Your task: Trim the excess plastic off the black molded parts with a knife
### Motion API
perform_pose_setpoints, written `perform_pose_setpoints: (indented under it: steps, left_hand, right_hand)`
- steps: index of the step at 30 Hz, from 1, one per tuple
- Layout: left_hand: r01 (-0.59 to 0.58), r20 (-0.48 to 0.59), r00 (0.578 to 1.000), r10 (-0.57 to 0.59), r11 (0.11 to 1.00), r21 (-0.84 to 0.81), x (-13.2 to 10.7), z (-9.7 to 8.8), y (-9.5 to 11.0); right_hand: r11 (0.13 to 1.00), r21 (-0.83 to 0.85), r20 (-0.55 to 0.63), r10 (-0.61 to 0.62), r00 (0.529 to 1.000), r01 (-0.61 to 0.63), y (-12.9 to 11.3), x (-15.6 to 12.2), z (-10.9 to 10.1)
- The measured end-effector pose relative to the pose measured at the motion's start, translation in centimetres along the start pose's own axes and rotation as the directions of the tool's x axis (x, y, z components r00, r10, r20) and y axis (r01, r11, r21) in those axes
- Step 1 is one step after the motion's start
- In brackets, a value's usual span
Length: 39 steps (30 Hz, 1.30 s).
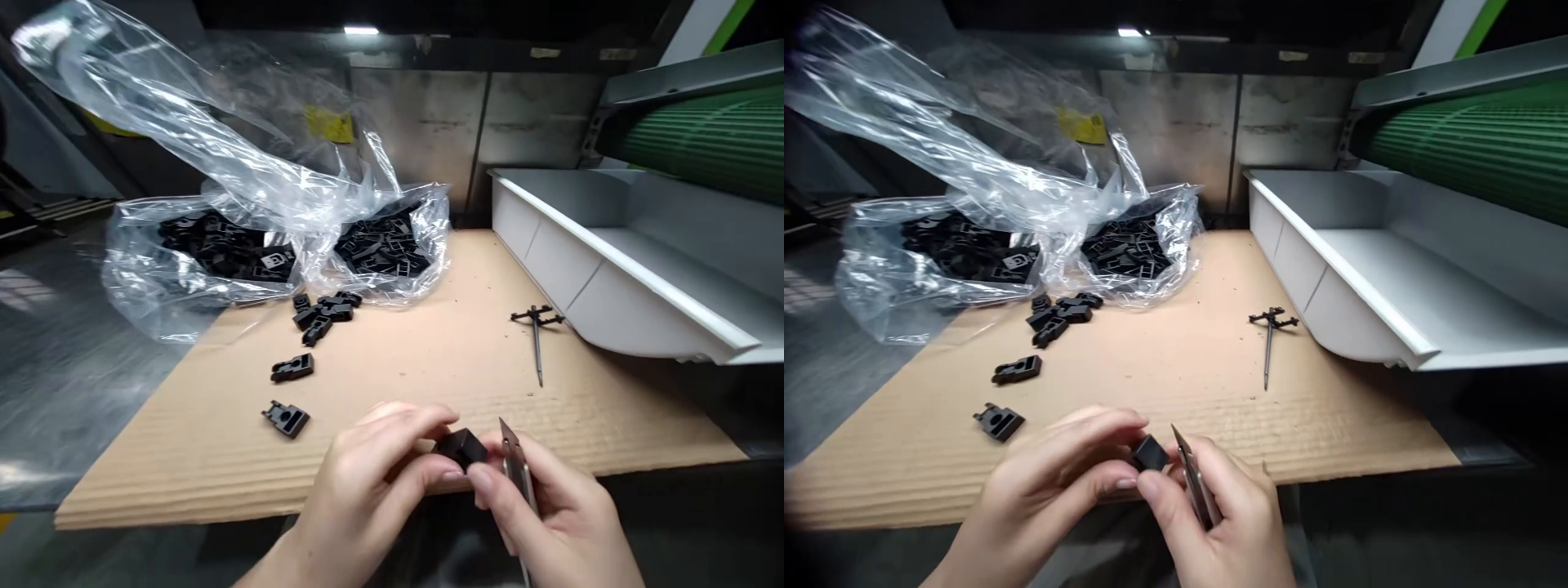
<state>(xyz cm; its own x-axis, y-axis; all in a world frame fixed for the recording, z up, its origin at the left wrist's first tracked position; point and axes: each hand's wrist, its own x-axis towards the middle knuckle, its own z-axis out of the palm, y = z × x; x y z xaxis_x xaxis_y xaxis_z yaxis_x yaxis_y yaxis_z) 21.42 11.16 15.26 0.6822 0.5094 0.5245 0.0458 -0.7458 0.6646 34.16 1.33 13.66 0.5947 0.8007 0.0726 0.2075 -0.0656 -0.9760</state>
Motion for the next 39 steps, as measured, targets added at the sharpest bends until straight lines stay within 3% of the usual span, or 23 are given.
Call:
perform_pose_setpoints:
  steps: [2, 5, 8, 12, 17, 23, 29, 33, 37, 39]
  left_hand:
    - [-0.028, -0.004, 1.000, 0.028, 0.999, 0.024, 0.2, 0.9, 0.0]
    - [-0.056, 0.039, 0.998, 0.053, 0.996, 0.072, 0.5, 1.7, -0.1]
    - [-0.035, 0.020, 0.999, 0.033, 0.996, 0.084, 0.1, 2.2, -0.3]
    - [0.027, 0.015, 0.999, -0.028, 0.999, 0.045, -0.8, 2.6, -0.6]
    - [0.006, -0.021, 1.000, -0.005, 0.999, 0.033, -0.9, 2.8, -0.7]
    - [-0.055, -0.018, 0.998, 0.056, 0.998, 0.031, -1.2, 2.8, -1.3]
    - [-0.055, -0.004, 0.998, 0.055, 0.998, 0.007, -1.2, 2.6, -1.1]
    - [-0.047, 0.006, 0.999, 0.047, 0.999, -0.015, -0.9, 2.5, -1.0]
    - [-0.006, 0.056, 0.998, 0.012, 0.995, -0.096, -0.9, 2.4, -1.0]
    - [0.023, 0.078, 0.997, -0.013, 0.993, -0.120, -0.9, 2.2, -0.9]
  right_hand:
    - [0.971, -0.160, -0.028, -0.182, 0.983, 0.175, 0.2, 0.1, -0.1]
    - [0.825, -0.336, 0.085, -0.454, 0.887, 0.455, 0.6, 0.1, -1.0]
    - [0.701, -0.419, 0.274, -0.508, 0.817, 0.576, 0.7, 0.1, -2.3]
    - [0.686, -0.490, 0.268, -0.469, 0.841, 0.538, 0.9, 0.1, -3.8]
    - [0.596, -0.464, 0.296, -0.593, 0.749, 0.655, 1.6, 0.0, -3.8]
    - [0.562, -0.474, 0.297, -0.623, 0.724, 0.678, 1.6, 0.4, -2.7]
    - [0.618, -0.442, 0.329, -0.563, 0.758, 0.650, 1.2, 0.3, -2.6]
    - [0.600, -0.440, 0.311, -0.596, 0.741, 0.668, 1.6, 0.5, -2.6]
    - [0.543, -0.593, 0.177, -0.633, 0.753, 0.595, 2.2, 1.2, -3.5]
    - [0.567, -0.617, 0.135, -0.606, 0.783, 0.546, 2.1, 1.4, -4.2]
